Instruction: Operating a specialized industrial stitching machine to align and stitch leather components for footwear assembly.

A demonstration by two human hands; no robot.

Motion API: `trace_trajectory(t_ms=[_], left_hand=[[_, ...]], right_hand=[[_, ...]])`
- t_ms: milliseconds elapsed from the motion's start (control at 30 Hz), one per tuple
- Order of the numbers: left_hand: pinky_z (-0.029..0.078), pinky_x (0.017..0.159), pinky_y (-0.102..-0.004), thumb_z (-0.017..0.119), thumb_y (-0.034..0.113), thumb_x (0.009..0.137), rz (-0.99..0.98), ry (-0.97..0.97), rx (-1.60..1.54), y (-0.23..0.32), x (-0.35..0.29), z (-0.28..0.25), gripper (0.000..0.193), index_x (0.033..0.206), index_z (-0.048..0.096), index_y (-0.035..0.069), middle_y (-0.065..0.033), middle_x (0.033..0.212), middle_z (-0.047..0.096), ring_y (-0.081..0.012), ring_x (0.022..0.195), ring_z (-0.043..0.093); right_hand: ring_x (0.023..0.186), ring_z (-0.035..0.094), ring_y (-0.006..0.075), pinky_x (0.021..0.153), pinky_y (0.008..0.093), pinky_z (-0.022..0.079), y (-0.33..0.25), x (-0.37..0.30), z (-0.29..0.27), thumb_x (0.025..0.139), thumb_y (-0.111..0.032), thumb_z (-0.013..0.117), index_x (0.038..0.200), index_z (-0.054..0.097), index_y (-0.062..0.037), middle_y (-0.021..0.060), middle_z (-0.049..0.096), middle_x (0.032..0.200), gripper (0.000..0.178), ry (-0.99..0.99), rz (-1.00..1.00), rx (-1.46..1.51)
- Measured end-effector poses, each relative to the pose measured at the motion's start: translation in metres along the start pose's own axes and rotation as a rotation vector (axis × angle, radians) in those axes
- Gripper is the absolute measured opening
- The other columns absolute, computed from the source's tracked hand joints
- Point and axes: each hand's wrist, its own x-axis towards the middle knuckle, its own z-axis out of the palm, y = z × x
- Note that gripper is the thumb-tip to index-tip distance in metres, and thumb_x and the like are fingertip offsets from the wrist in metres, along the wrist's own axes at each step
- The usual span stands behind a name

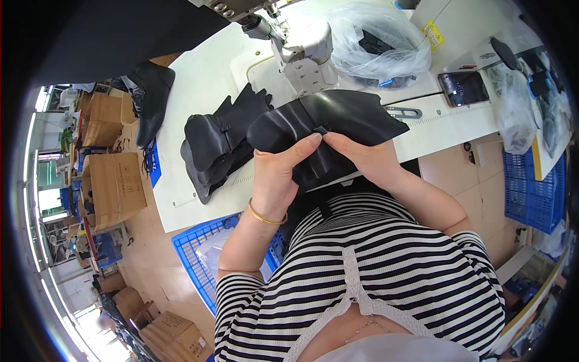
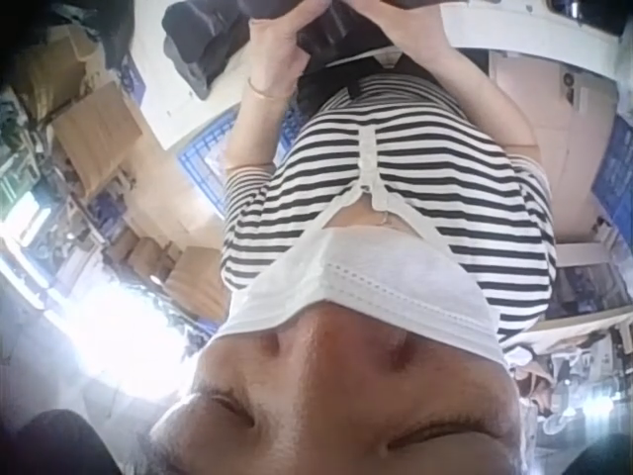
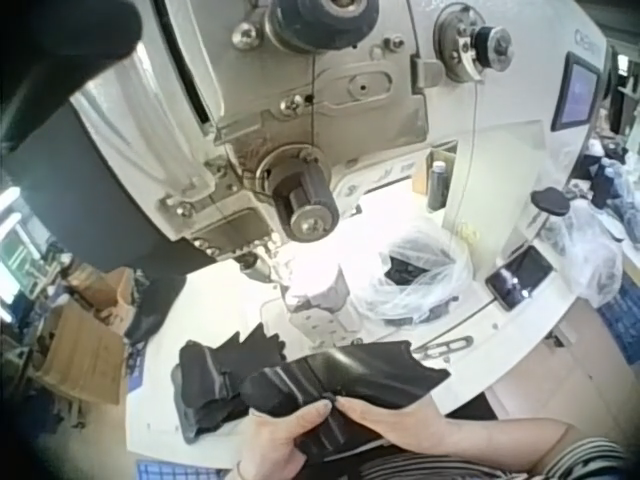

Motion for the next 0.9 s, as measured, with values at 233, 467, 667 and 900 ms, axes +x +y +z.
trace_trajectory(t_ms=[233,467,667,900], left_hand=[[0.054,0.075,-0.0285,0.068,-0.01,0.073,-0.02,0.043,0.007,0.002,0.001,0.001,0.03,0.101,0.063,-0.001,-0.0097,0.095,0.067,-0.0165,0.083,0.066],[0.054,0.075,-0.0288,0.068,-0.011,0.072,0.059,0.068,0.003,0.001,0.0,0.003,0.03,0.101,0.063,-0.001,-0.0095,0.094,0.067,-0.0166,0.082,0.066],[0.054,0.076,-0.0288,0.067,-0.01,0.073,0.043,0.112,-0.06,0.003,0.0,0.004,0.029,0.101,0.063,-0.001,-0.0093,0.094,0.067,-0.0158,0.082,0.065],[0.054,0.076,-0.028,0.068,-0.009,0.073,0.023,0.059,0.059,0.007,-0.002,0.005,0.029,0.1,0.063,-0.001,-0.0095,0.092,0.067,-0.0153,0.081,0.066]], right_hand=[[0.085,0.058,0.0095,0.076,0.024,0.049,-0.002,0.0,-0.001,0.08,0.002,0.067,0.104,0.062,0.0005,0.0038,0.064,0.097,0.024,-0.028,-0.035,-0.068],[0.085,0.058,0.0098,0.076,0.0232,0.048,-0.005,0.002,0.002,0.081,0.0,0.066,0.105,0.061,0.0008,0.0035,0.063,0.096,0.025,-0.019,-0.015,-0.012],[0.084,0.059,0.0095,0.076,0.0228,0.049,0.0,0.001,0.004,0.083,0.002,0.063,0.105,0.06,0.0015,0.0034,0.063,0.096,0.022,0.016,0.024,0.058],[0.084,0.059,0.0091,0.075,0.0231,0.049,0.0,-0.001,0.004,0.083,0.003,0.062,0.103,0.06,0.0018,0.0036,0.063,0.094,0.02,-0.002,-0.015,0.026]])
